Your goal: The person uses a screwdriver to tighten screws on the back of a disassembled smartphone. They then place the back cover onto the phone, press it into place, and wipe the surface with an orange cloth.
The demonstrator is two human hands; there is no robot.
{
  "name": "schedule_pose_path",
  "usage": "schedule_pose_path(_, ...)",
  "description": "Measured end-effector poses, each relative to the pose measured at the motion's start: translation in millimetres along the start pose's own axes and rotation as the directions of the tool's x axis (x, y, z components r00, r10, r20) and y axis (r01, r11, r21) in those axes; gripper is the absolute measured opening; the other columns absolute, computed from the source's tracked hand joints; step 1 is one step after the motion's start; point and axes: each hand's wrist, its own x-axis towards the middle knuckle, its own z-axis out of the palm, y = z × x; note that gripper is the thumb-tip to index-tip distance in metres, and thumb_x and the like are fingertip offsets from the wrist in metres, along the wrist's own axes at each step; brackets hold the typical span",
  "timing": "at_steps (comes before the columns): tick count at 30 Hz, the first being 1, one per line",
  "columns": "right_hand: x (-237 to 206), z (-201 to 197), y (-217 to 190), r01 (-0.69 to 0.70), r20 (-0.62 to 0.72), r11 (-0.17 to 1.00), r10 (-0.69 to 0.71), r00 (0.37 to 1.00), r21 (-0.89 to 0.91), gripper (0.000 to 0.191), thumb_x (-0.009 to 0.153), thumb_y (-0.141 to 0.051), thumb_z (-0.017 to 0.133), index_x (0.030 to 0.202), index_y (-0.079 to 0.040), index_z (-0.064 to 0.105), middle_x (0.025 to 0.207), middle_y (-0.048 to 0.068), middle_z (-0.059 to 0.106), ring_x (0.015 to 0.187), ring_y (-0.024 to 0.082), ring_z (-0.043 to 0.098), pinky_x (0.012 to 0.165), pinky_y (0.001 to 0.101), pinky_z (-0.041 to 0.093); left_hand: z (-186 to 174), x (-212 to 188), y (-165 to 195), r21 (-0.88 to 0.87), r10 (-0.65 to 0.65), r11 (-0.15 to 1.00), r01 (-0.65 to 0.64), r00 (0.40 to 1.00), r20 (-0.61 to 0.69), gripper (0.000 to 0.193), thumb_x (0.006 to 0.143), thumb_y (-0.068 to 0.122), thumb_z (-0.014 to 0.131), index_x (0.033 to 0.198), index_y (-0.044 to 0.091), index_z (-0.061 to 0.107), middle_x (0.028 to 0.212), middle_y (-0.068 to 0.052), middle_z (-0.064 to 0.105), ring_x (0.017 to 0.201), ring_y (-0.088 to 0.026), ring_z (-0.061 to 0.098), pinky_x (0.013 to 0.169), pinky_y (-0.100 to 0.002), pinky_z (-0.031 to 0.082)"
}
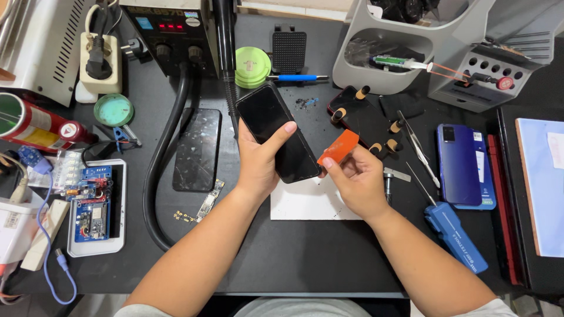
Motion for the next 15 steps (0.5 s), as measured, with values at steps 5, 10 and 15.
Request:
schedule_pose_path(5, 0.6, 0.1, 1.3, -0.010, -0.020, 1.000, 0.010, 1.000, 0.010, 0.009, 0.101, 0.001, 0.065, 0.110, 0.001, 0.063, 0.101, 0.006, 0.070, 0.087, 0.010, 0.068, 0.081, 0.0261, 0.057, 0.3, 0.5, -1.3, -0.007, 0.003, 1.000, -0.003, 1.000, -0.002, 0.049, 0.085, -0.001, 0.080, 0.124, 0.009, 0.053, 0.108, -0.003, 0.063, 0.098, -0.014, 0.064, 0.088, -0.032, 0.056)
schedule_pose_path(10, -0.1, -1.5, 2.8, 0.001, -0.009, 1.000, -0.001, 1.000, -0.017, 0.010, 0.100, 0.003, 0.065, 0.109, 0.002, 0.065, 0.101, 0.006, 0.070, 0.089, 0.010, 0.067, 0.083, 0.0256, 0.056, 0.9, 0.5, -1.8, -0.027, 0.004, 1.000, -0.004, 1.000, 0.003, 0.050, 0.085, -0.002, 0.080, 0.126, 0.009, 0.053, 0.111, -0.004, 0.064, 0.101, -0.014, 0.065, 0.090, -0.032, 0.056)
schedule_pose_path(15, -0.3, -1.4, 4.2, -0.004, -0.014, 1.000, 0.004, 1.000, -0.004, 0.011, 0.099, 0.003, 0.066, 0.110, 0.002, 0.066, 0.102, 0.006, 0.071, 0.091, 0.010, 0.067, 0.084, 0.0255, 0.056, 1.2, -0.5, -1.1, -0.017, 0.010, 1.000, -0.010, 1.000, 0.000, 0.049, 0.085, -0.003, 0.079, 0.125, 0.008, 0.053, 0.111, -0.004, 0.065, 0.100, -0.014, 0.066, 0.089, -0.032, 0.057)
